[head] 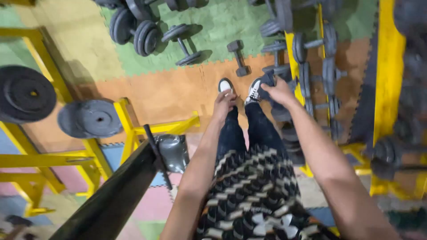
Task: The person repeatedly picks up dumbbells from a yellow rack and places them on the floor, then picks them up again and returns them to the rack. The person handles the dumbbells by hand, moving them between the rack and the ground multiple times.
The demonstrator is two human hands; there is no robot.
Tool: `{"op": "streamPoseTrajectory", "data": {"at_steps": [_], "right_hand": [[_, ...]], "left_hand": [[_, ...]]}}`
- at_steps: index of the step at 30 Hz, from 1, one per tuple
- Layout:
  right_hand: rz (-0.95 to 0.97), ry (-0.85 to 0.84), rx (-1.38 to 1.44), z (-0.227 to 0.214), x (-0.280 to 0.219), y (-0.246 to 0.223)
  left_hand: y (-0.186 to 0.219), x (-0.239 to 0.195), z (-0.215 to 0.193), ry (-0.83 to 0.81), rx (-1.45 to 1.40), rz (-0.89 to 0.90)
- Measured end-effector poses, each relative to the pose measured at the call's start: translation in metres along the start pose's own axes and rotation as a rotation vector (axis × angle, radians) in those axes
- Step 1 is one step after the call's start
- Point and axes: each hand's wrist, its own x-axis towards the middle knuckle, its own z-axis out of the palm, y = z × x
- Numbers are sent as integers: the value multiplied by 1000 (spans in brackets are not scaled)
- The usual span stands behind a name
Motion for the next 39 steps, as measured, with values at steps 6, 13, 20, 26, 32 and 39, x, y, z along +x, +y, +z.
{"op": "streamPoseTrajectory", "data": {"at_steps": [6, 13, 20, 26, 32, 39], "right_hand": [[-1, 131, 200, 57, 143, 104], [113, 120, 109, 137, 314, 204], [2, 89, -147, 196, 423, 254], [-96, 102, -145, 231, 489, 296], [-85, 89, -124, 252, 511, 298], [9, 51, -116, 243, 513, 300]], "left_hand": [[-26, 59, -6, 70, 5, -12], [-122, 169, 7, 142, -310, -26], [-167, 216, 31, 224, -356, 38], [-158, 260, 38, 208, -351, 87], [-142, 270, 43, 180, -332, 97], [-158, 278, 43, 175, -273, 90]]}}
